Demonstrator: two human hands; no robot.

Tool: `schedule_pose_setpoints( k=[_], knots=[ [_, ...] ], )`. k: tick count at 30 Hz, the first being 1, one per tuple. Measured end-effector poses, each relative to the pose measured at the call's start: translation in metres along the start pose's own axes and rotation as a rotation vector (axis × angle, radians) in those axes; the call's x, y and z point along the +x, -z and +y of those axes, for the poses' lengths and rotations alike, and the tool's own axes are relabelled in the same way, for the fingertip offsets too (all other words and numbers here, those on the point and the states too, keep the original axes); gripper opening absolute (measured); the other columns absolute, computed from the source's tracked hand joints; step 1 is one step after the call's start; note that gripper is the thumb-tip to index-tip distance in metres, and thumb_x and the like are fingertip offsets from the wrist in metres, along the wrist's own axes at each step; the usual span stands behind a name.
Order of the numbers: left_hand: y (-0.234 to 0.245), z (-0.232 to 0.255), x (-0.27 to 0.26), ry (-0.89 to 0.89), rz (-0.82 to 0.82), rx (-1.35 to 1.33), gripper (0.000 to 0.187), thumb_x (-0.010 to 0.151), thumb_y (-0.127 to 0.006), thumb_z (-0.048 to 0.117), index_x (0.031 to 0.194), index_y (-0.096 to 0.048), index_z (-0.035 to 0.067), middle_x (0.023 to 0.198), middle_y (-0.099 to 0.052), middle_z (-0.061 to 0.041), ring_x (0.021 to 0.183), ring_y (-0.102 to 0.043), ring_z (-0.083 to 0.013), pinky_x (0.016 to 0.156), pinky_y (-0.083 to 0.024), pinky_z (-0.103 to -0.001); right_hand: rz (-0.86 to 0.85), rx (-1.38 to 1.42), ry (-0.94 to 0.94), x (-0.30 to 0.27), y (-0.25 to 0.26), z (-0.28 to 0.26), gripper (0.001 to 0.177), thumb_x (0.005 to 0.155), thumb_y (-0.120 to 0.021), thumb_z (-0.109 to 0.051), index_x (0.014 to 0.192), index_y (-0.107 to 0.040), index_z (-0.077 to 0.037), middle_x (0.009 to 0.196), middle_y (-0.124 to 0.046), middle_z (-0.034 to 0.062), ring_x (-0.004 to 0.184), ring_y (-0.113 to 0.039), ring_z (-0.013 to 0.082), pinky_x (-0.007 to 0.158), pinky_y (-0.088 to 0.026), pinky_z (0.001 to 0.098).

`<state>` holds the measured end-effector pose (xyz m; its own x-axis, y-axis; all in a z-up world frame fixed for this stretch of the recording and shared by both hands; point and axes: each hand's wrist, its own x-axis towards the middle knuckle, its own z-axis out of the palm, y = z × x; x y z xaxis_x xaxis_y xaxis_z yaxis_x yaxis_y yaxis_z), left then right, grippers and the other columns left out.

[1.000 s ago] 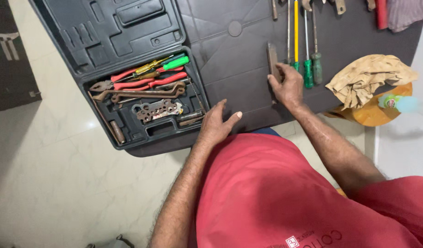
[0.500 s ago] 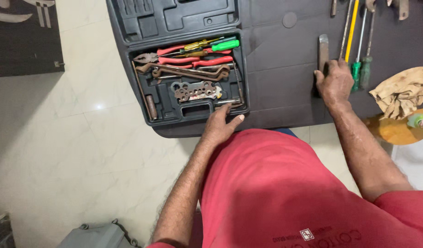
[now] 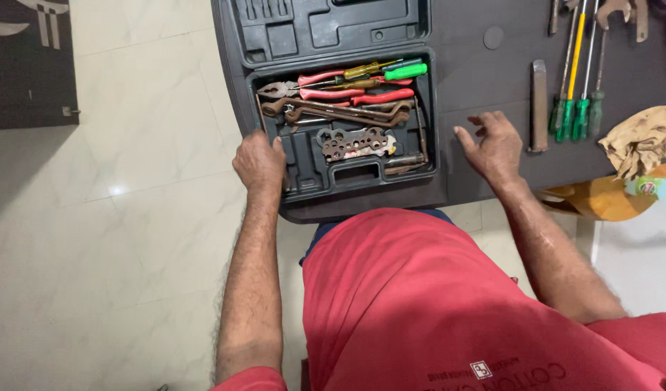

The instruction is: The person removes various tools from a black toolbox, including screwdrivers, wrenches, pliers, and chisels, placing them on the table. After emptying the toolbox, the person wipes the interior with a cloth.

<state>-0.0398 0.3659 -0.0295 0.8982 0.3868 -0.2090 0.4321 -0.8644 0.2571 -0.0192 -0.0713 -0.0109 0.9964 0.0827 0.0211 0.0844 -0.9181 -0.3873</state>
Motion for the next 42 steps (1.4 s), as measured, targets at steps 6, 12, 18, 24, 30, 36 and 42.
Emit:
schedule_pose_setpoints(
  k=[6, 12, 18, 24, 30, 36, 42],
  knots=[
    [-0.025, 0.000, 0.016, -0.101, 0.038, 0.158, 0.012, 0.075, -0.081, 0.013, 0.081, -0.075, 0.004, 0.082, -0.075, -0.016, 0.080, -0.076, -0.0326, 0.068, -0.061, -0.042, -0.059, -0.008, 0.036, -0.020, -0.004, -0.053, 0.030, 0.091, -0.084, -0.026, 0.111, -0.074, -0.005, 0.104, -0.071, 0.0106, 0.083, -0.072, 0.0243, 0.073, -0.057, 0.0395],
    [-0.026, 0.000, 0.013, -0.077, -0.021, 0.071, 0.003, 0.083, -0.077, 0.007, 0.081, -0.075, 0.006, 0.085, -0.076, -0.016, 0.081, -0.076, -0.0333, 0.070, -0.061, -0.044, -0.101, -0.026, -0.005, -0.042, -0.010, -0.057, 0.031, 0.091, -0.083, -0.027, 0.109, -0.073, -0.004, 0.101, -0.071, 0.0109, 0.084, -0.072, 0.0238, 0.073, -0.057, 0.0400],
    [-0.011, -0.004, 0.006, -0.080, 0.140, 0.036, 0.024, 0.080, -0.083, 0.017, 0.094, -0.072, 0.001, 0.093, -0.070, -0.014, 0.088, -0.071, -0.0329, 0.070, -0.060, -0.045, -0.128, 0.015, -0.029, -0.045, -0.013, -0.054, 0.029, 0.091, -0.082, -0.026, 0.109, -0.074, -0.005, 0.100, -0.070, 0.0104, 0.081, -0.072, 0.0240, 0.072, -0.057, 0.0394],
    [-0.015, 0.011, -0.004, -0.006, 0.106, 0.039, 0.018, 0.085, -0.082, 0.013, 0.091, -0.071, 0.001, 0.094, -0.067, -0.013, 0.091, -0.071, -0.0296, 0.070, -0.059, -0.042, -0.143, 0.062, 0.031, -0.036, -0.008, -0.046, 0.027, 0.091, -0.082, -0.024, 0.109, -0.074, -0.004, 0.098, -0.070, 0.0098, 0.082, -0.071, 0.0232, 0.073, -0.057, 0.0383],
    [-0.020, 0.027, -0.018, 0.294, 0.183, -0.270, 0.013, 0.087, -0.078, 0.007, 0.099, -0.075, 0.006, 0.103, -0.067, -0.010, 0.087, -0.072, -0.0259, 0.071, -0.058, -0.043, -0.167, 0.096, 0.082, -0.027, 0.006, -0.013, 0.028, 0.091, -0.081, -0.023, 0.111, -0.074, -0.005, 0.098, -0.069, 0.0106, 0.081, -0.071, 0.0235, 0.073, -0.057, 0.0386],
    [-0.036, 0.035, -0.026, 0.137, 0.337, -0.041, 0.039, 0.079, -0.081, 0.002, 0.117, -0.073, 0.001, 0.101, -0.067, -0.014, 0.095, -0.068, -0.0357, 0.079, -0.056, -0.046, -0.200, 0.112, 0.082, -0.018, 0.023, 0.028, 0.029, 0.091, -0.081, -0.024, 0.111, -0.074, -0.005, 0.100, -0.070, 0.0106, 0.083, -0.072, 0.0241, 0.074, -0.058, 0.0392],
    [-0.048, 0.037, -0.028, 0.252, 0.411, -0.252, 0.035, 0.077, -0.076, -0.008, 0.112, -0.070, -0.005, 0.103, -0.063, -0.022, 0.088, -0.069, -0.0374, 0.074, -0.056, -0.047, -0.230, 0.155, 0.089, -0.010, 0.034, 0.056, 0.028, 0.090, -0.080, -0.023, 0.110, -0.074, -0.005, 0.101, -0.070, 0.0113, 0.086, -0.073, 0.0250, 0.077, -0.059, 0.0404]
  ],
)
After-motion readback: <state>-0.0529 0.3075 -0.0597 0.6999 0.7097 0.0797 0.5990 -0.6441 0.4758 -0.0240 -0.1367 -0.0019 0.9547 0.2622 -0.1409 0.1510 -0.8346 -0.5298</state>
